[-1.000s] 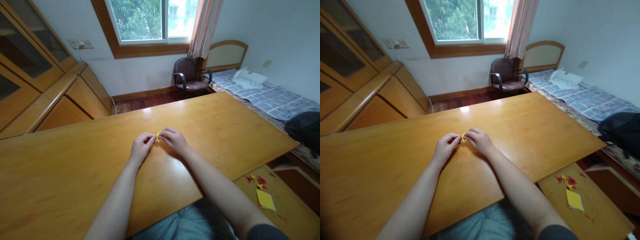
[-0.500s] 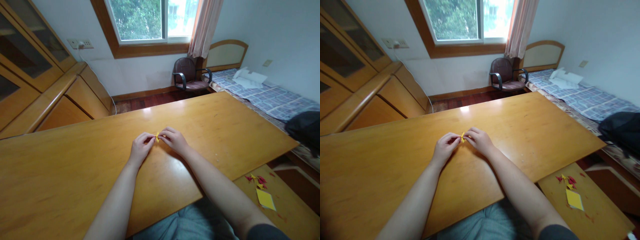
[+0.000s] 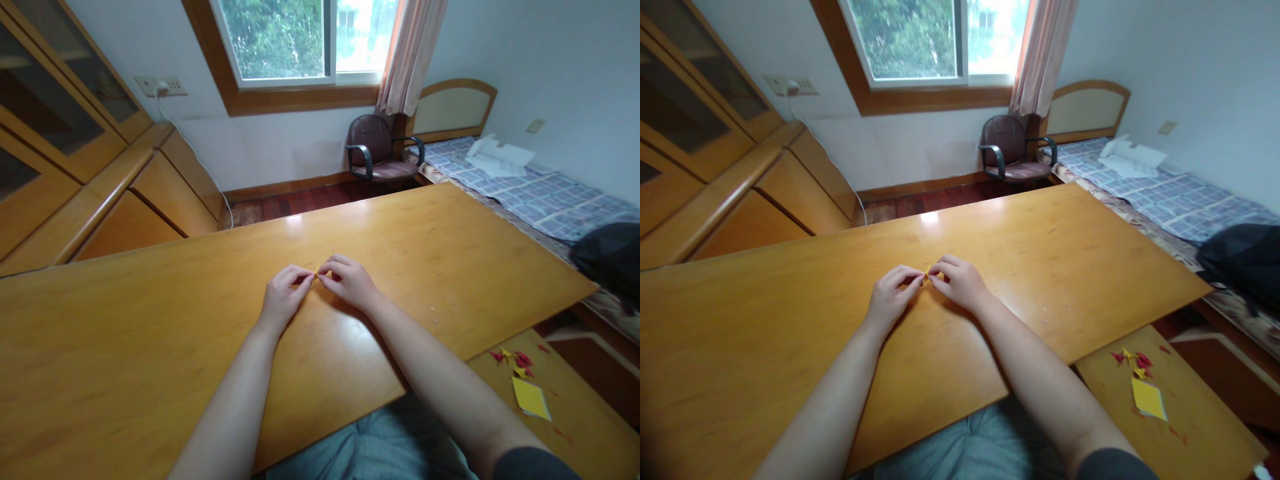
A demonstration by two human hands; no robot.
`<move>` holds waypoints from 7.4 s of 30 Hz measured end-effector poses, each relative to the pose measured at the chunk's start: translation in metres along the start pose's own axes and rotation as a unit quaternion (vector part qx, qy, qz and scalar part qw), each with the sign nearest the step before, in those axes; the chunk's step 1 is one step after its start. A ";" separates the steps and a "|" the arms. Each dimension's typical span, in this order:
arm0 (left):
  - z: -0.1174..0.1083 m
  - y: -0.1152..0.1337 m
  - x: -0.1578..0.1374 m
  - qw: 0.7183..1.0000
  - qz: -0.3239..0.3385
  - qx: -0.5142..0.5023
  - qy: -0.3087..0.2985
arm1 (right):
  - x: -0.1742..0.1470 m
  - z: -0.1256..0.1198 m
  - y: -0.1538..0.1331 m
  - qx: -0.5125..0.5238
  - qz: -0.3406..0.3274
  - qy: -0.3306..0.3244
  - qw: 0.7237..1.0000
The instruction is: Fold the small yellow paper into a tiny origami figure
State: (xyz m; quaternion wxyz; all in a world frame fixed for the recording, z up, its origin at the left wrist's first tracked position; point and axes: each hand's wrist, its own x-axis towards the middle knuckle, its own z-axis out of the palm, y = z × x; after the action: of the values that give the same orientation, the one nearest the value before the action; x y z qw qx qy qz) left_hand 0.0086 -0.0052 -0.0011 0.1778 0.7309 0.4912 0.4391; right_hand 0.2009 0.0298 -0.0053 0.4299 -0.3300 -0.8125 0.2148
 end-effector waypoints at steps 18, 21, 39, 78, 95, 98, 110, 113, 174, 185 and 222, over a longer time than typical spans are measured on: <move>0.000 0.000 0.000 1.000 0.009 -0.009 0.009 | 0.001 0.001 0.002 0.020 0.001 0.003 1.000; 0.000 0.000 0.000 1.000 0.012 -0.006 0.008 | 0.000 0.001 0.001 -0.006 -0.002 -0.001 1.000; 0.004 -0.002 -0.003 1.000 -0.012 0.008 0.002 | -0.002 0.004 -0.001 -0.073 -0.046 -0.009 0.996; 0.001 -0.002 0.000 1.000 -0.015 -0.016 -0.002 | 0.001 0.001 0.005 0.042 0.025 0.009 0.999; 0.001 -0.001 0.000 1.000 -0.013 -0.015 0.002 | 0.004 0.001 0.007 0.099 0.081 -0.013 0.992; 0.001 0.000 0.000 1.000 -0.013 -0.011 0.001 | 0.004 0.002 0.008 0.099 0.080 -0.018 0.992; 0.002 -0.003 0.000 1.000 -0.022 -0.001 0.004 | 0.002 0.004 0.009 0.100 0.087 -0.020 0.991; 0.002 -0.002 0.001 1.000 -0.028 -0.005 0.007 | 0.003 0.004 0.009 0.097 0.085 -0.019 0.991; 0.002 -0.009 0.002 0.965 -0.132 -0.214 0.072 | 0.003 -0.004 0.001 0.116 0.036 0.024 0.992; 0.003 -0.010 0.002 0.958 -0.171 -0.223 0.053 | 0.002 0.000 0.002 0.091 0.056 0.032 0.994; 0.001 -0.010 0.003 0.973 -0.161 -0.162 0.045 | -0.001 0.002 0.014 -0.012 0.028 0.041 0.999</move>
State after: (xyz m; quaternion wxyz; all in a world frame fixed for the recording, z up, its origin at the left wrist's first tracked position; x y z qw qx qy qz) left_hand 0.0040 0.0023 -0.0070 0.3402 0.5834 0.5321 0.5106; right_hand 0.2046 0.0388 -0.0158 0.4522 -0.3666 -0.7872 0.2036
